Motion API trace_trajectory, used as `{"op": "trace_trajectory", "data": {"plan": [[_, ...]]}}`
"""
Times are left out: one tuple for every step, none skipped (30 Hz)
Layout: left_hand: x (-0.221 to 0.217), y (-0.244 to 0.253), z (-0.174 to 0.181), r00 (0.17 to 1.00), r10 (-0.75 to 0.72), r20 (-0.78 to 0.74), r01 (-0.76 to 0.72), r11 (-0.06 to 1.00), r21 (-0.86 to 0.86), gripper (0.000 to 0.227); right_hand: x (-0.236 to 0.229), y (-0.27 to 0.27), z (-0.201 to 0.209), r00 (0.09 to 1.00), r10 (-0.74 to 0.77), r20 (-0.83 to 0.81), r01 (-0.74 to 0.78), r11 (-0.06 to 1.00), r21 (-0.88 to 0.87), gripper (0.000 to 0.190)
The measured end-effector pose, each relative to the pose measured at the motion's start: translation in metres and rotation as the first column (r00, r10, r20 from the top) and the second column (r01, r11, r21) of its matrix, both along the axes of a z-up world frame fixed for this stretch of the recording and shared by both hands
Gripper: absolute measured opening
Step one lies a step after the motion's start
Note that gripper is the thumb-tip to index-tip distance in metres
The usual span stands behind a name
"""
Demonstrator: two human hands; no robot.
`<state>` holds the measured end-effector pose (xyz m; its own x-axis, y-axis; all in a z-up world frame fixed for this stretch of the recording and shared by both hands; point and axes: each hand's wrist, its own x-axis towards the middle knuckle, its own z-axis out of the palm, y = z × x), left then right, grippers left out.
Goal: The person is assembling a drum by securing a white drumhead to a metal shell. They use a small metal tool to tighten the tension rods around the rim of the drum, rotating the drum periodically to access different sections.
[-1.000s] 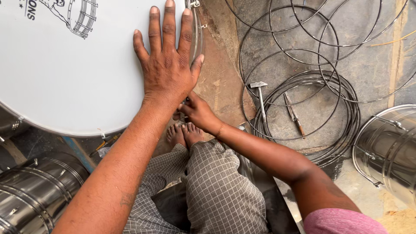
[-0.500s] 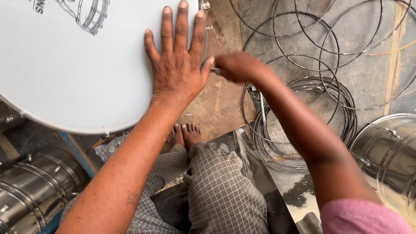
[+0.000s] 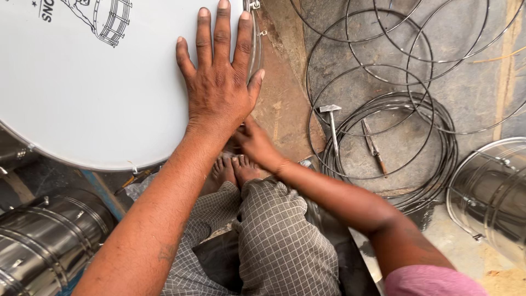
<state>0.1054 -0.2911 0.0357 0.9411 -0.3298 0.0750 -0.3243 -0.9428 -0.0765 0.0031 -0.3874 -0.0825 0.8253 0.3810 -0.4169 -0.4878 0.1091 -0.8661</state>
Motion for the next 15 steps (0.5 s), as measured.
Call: {"op": "trace_trajectory", "data": {"plan": [[-0.001, 0.001, -0.001, 1.000, -0.007, 0.003, 0.007, 1.000, 0.001, 0.094, 0.001, -0.015, 0.011, 0.983, 0.072, -0.167, -0.070, 0.997, 0.017, 0.053], [-0.002, 0.002, -0.002, 1.000, -0.010, -0.008, 0.010, 1.000, 0.006, 0.095, 0.014, -0.034, 0.018, 0.946, 0.232, -0.226, -0.261, 0.960, -0.104, 0.052], [-0.002, 0.001, -0.004, 1.000, -0.003, -0.011, 0.003, 1.000, 0.007, 0.095, 0.042, -0.058, 0.020, 0.875, 0.383, -0.296, -0.452, 0.866, -0.215, 0.051], [-0.002, 0.001, -0.005, 1.000, 0.003, -0.015, -0.003, 1.000, 0.007, 0.095, 0.079, -0.074, 0.020, 0.850, 0.488, -0.200, -0.527, 0.783, -0.329, 0.033], [-0.003, 0.001, -0.006, 0.999, 0.009, -0.031, -0.009, 1.000, 0.010, 0.096, 0.114, -0.082, 0.019, 0.798, 0.590, -0.121, -0.575, 0.686, -0.446, 0.022], [-0.002, 0.001, -0.007, 0.999, 0.015, -0.047, -0.014, 1.000, 0.013, 0.096, 0.154, -0.083, 0.018, 0.668, 0.744, -0.018, -0.665, 0.586, -0.464, 0.018], [0.004, 0.001, -0.006, 0.999, 0.009, -0.051, -0.008, 1.000, 0.021, 0.096, 0.186, -0.083, 0.022, 0.510, 0.855, 0.090, -0.720, 0.482, -0.500, 0.018], [0.003, -0.002, -0.004, 0.999, 0.013, -0.050, -0.013, 1.000, 0.015, 0.097, 0.196, -0.078, 0.025, 0.429, 0.900, 0.078, -0.736, 0.398, -0.547, 0.017], [0.001, -0.003, -0.002, 0.999, 0.020, -0.046, -0.019, 1.000, 0.016, 0.097, 0.206, -0.068, 0.029, 0.343, 0.937, 0.067, -0.742, 0.314, -0.592, 0.019], [0.002, -0.003, 0.000, 0.999, 0.026, -0.042, -0.025, 1.000, 0.016, 0.097, 0.213, -0.062, 0.033, 0.256, 0.966, 0.050, -0.738, 0.228, -0.635, 0.022], [0.001, -0.004, -0.001, 0.999, 0.023, -0.045, -0.023, 1.000, 0.002, 0.097, 0.208, -0.066, 0.035, 0.315, 0.949, 0.006, -0.688, 0.233, -0.687, 0.020], [0.003, -0.004, -0.003, 0.999, 0.020, -0.047, -0.021, 1.000, -0.011, 0.097, 0.196, -0.077, 0.036, 0.376, 0.926, -0.032, -0.634, 0.233, -0.737, 0.021], [0.004, -0.003, -0.005, 0.999, 0.025, -0.047, -0.026, 0.999, -0.027, 0.096, 0.182, -0.089, 0.037, 0.431, 0.900, -0.064, -0.578, 0.220, -0.786, 0.023], [0.007, 0.000, -0.007, 0.999, 0.025, -0.037, -0.026, 0.999, -0.028, 0.096, 0.165, -0.108, 0.038, 0.569, 0.820, 0.062, -0.498, 0.403, -0.768, 0.020], [0.005, 0.001, -0.008, 0.999, 0.012, -0.042, -0.013, 0.999, -0.029, 0.096, 0.138, -0.123, 0.037, 0.698, 0.696, 0.169, -0.396, 0.572, -0.718, 0.017]]}}
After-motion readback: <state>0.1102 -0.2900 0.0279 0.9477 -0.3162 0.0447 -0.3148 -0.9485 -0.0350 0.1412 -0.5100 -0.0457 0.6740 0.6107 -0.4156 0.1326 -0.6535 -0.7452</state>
